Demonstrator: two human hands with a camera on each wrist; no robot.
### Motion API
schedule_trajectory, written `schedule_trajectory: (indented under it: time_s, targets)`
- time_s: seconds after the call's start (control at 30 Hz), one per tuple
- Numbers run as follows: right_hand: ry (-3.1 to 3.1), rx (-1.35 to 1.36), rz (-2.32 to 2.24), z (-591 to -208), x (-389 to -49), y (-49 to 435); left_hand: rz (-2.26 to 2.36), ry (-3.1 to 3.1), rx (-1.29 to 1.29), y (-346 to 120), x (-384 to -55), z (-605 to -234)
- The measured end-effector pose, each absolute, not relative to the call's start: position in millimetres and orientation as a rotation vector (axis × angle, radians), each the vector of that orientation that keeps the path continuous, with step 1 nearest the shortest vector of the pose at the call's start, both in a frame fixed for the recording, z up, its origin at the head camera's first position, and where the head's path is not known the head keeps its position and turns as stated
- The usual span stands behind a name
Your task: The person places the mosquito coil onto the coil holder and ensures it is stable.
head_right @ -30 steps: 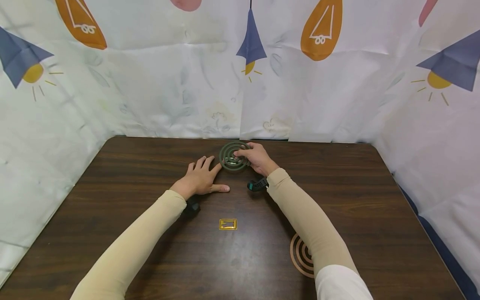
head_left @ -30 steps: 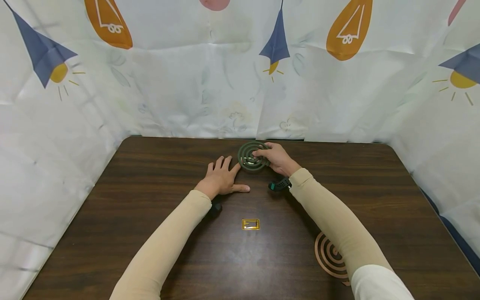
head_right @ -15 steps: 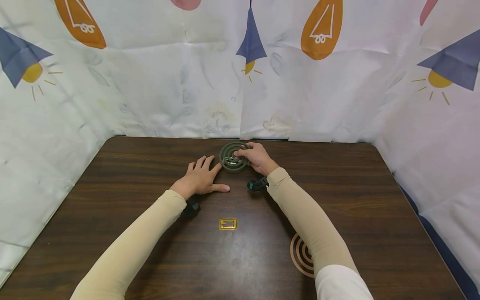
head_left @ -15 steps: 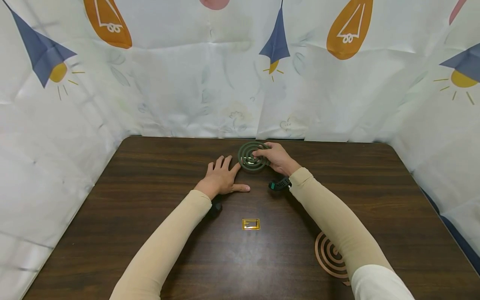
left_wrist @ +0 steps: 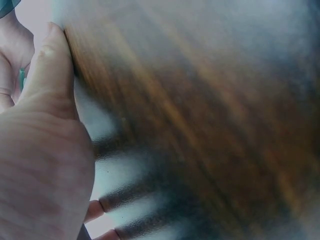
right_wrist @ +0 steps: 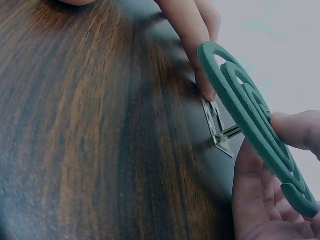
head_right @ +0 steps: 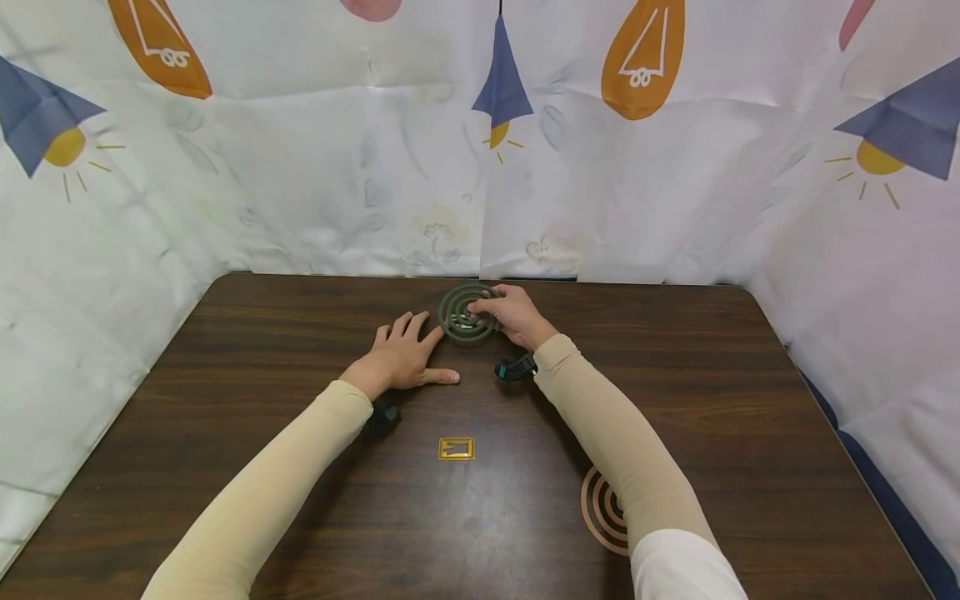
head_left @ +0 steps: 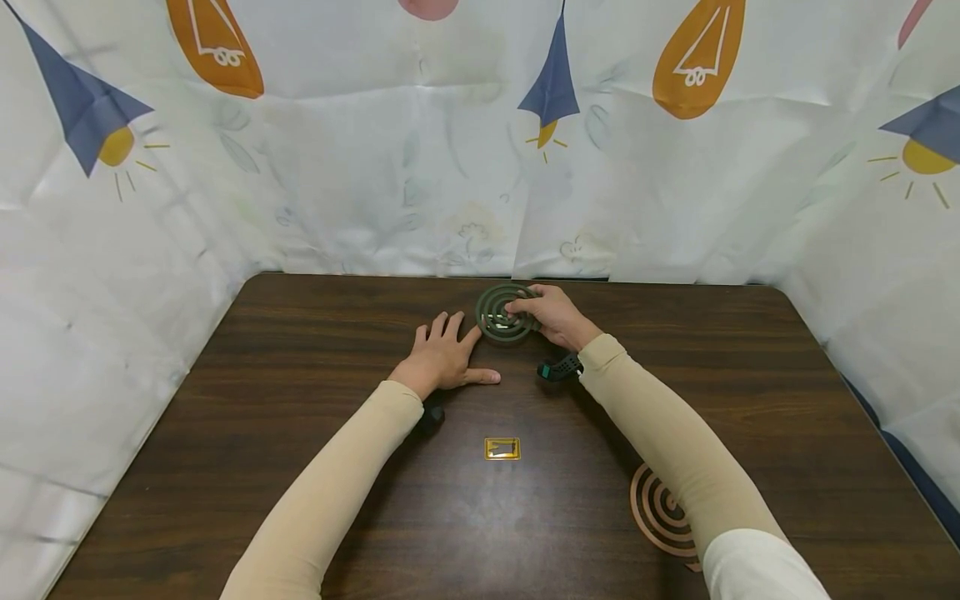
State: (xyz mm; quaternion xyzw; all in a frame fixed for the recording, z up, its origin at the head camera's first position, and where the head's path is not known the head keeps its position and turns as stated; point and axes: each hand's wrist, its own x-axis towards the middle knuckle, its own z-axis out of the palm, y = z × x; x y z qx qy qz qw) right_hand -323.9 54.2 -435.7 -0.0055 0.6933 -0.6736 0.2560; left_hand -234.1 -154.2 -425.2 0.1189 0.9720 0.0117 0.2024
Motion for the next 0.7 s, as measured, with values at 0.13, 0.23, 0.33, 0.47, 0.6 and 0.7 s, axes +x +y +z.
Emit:
schedule_trajectory:
  time_s: [0.13, 0.23, 0.33, 0.47, 0.6, 0.7]
  targets:
    - [1.889, -0.012, -1.819, -435.5, -324.1, 54.6, 0.041, 2.714, 0.331, -154.4, -234.1, -425.6]
    - [1.879, -0.007, -1.818, -435.3, -324.4, 54.8, 0.051, 2.715, 0.33, -154.3, -234.3, -425.8]
    - [1.866, 0.012, -1.819, -434.5, -325.1, 55.0, 0.052, 2.72, 0.332, -154.1, -234.2, -425.6]
    - [1.862, 0.05, -1.809, -435.0, -327.6, 54.1, 0.051, 2.73, 0.335, -154.0, -233.1, -424.6]
    - [1.827, 0.084, -1.823, -436.4, -329.6, 54.2, 0.063, 2.735, 0.335, -154.0, -232.3, -424.5]
    - [1.791, 0.089, -1.848, -435.9, -328.9, 56.3, 0.072, 2.733, 0.333, -154.3, -232.3, -425.2]
